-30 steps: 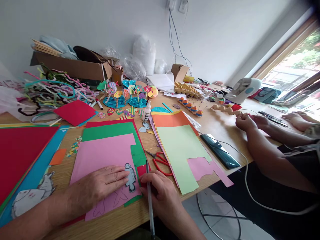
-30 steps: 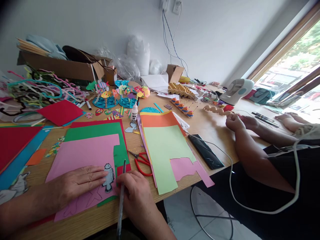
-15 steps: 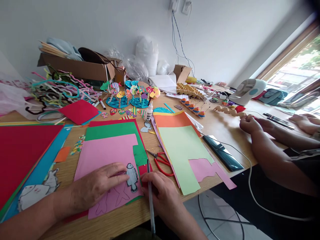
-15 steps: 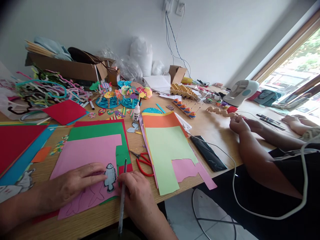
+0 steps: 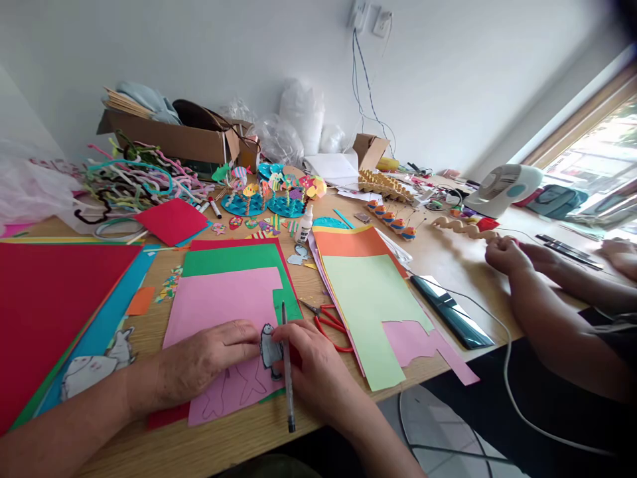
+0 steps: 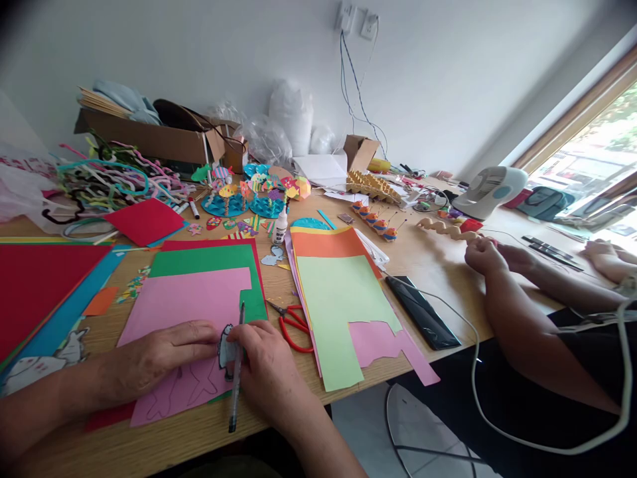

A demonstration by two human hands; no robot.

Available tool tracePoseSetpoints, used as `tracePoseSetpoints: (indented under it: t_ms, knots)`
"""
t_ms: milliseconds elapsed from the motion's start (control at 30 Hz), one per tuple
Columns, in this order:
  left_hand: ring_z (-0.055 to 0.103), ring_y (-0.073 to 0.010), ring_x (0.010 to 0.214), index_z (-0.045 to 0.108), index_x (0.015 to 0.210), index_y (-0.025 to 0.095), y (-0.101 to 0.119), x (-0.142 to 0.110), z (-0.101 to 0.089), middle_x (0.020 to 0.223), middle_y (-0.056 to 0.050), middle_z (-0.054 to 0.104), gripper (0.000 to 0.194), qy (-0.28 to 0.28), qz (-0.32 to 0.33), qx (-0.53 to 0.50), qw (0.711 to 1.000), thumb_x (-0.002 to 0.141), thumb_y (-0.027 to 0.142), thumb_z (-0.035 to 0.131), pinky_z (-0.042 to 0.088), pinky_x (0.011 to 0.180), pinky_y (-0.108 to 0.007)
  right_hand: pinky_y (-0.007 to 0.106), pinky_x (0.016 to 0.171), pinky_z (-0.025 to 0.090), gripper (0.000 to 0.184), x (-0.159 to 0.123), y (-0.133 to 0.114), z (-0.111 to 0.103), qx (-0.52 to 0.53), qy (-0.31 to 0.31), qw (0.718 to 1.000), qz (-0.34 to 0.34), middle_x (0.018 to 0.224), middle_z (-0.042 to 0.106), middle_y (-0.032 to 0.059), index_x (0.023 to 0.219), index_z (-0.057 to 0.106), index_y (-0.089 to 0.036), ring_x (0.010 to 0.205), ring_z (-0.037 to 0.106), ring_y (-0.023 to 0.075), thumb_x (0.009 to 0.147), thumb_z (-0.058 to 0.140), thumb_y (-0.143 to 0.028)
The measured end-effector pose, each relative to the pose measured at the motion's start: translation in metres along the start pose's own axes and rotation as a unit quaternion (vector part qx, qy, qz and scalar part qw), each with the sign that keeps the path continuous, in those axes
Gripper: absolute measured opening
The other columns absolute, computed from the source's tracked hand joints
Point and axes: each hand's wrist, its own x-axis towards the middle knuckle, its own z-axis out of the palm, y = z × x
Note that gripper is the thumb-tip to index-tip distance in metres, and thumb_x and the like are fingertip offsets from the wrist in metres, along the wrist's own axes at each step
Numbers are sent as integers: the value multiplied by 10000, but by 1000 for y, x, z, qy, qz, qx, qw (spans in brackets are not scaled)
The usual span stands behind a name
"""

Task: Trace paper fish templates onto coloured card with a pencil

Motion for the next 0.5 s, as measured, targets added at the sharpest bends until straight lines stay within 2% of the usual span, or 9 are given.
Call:
tracePoseSetpoints:
  t_ms: [200,400,500]
  knots:
    - [538,-193,1132,582,1226,210,-1,0,0,1182,-81,588,361,7,7,8,1000,1005,107,316,453,992,-293,271,758,471,324,-5,-1,1,14,-6,1000,11,899,675,51,920,640,-179,866,624,192,690,638,48]
    - [548,-185,1140,547,1292,223,-5,-3,2,1223,-72,600,445,28,14,18,999,952,46,324,452,1001,-295,271,775,466,351,-9,2,-10,59,25,994,88,950,670,33,922,626,-198,908,617,185,671,702,35]
    - [546,-196,1163,542,1314,232,-7,-5,2,1251,-73,600,485,37,16,29,999,926,33,329,450,1009,-309,272,765,465,328,-10,2,-13,51,29,994,91,895,670,17,887,625,-202,893,613,185,676,698,39]
